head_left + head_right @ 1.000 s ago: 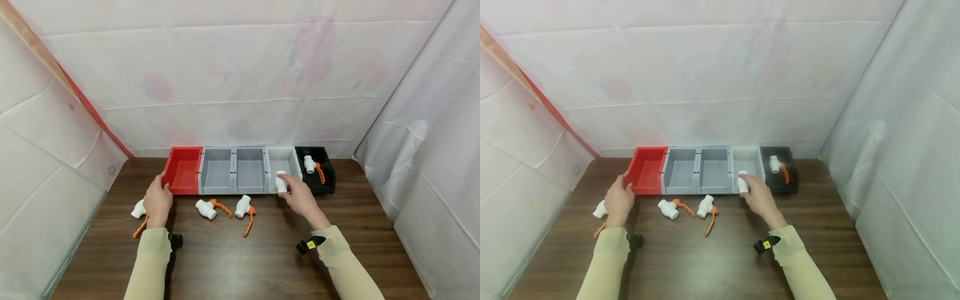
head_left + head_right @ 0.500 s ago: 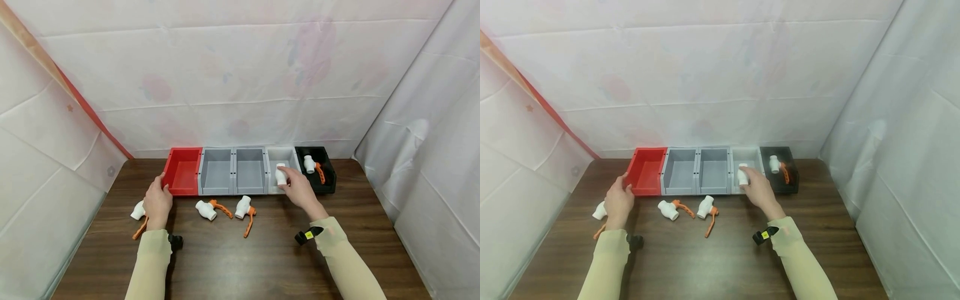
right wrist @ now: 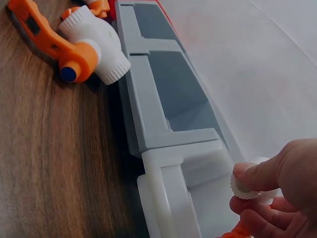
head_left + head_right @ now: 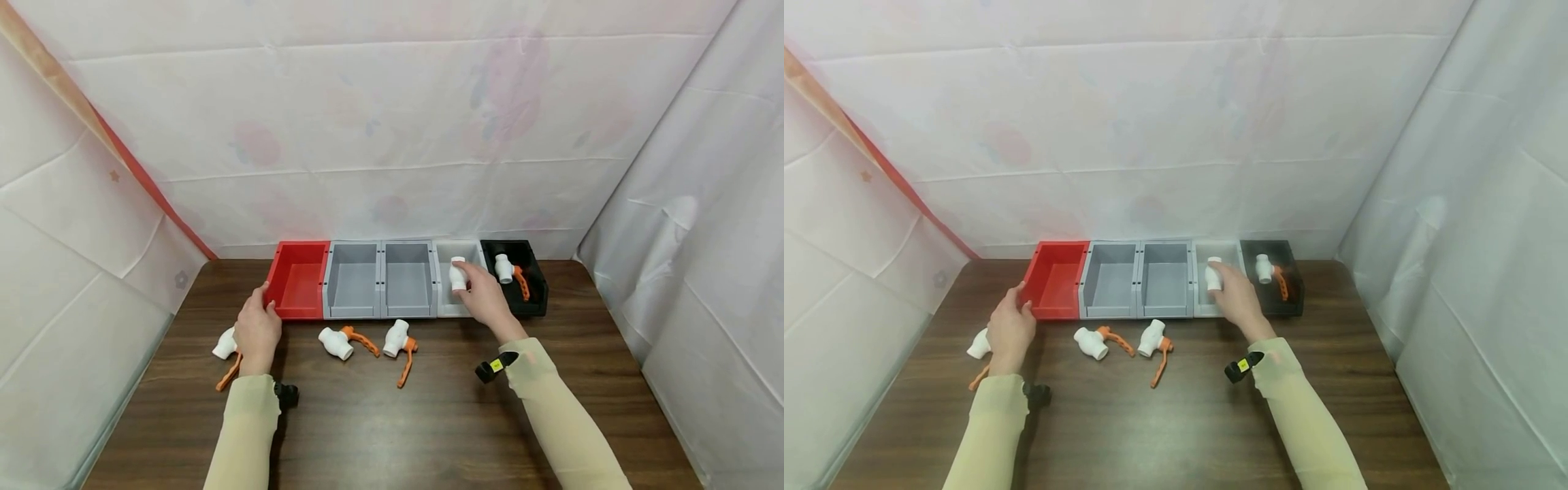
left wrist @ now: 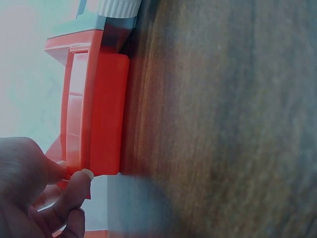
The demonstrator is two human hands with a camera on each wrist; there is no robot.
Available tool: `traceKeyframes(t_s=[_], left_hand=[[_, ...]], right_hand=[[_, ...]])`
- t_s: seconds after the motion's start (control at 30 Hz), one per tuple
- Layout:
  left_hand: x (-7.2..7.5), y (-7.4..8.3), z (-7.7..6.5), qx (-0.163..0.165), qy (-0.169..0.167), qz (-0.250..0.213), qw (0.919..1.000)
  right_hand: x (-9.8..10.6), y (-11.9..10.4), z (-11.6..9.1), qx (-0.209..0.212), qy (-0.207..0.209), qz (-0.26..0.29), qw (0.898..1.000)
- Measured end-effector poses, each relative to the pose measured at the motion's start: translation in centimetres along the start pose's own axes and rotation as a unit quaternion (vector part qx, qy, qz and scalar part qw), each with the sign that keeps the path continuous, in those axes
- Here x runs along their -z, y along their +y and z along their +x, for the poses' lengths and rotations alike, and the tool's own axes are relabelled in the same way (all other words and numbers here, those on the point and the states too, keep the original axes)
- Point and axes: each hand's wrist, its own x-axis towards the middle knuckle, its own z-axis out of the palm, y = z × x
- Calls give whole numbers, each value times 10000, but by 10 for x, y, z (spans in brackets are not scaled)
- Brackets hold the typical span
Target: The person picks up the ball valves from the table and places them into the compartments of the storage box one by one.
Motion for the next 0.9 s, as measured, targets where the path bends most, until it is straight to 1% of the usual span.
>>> traceKeyframes(t_s=[0.27, 0.53, 0.7, 0.9], left_hand=[[-1, -2, 1, 36, -96, -91, 9999], [0, -3, 1, 60, -86, -110, 9999], [1, -2, 2, 87, -143, -101, 9998], [0, -2, 2, 119, -156, -81, 9998]], right_hand=[[-4, 5, 13, -145, 244, 63, 9996], [-8, 5, 25, -270, 241, 7, 9993], [-9, 3, 31, -271, 200, -154, 9993], [-21, 12, 37, -266, 210, -534, 9980]])
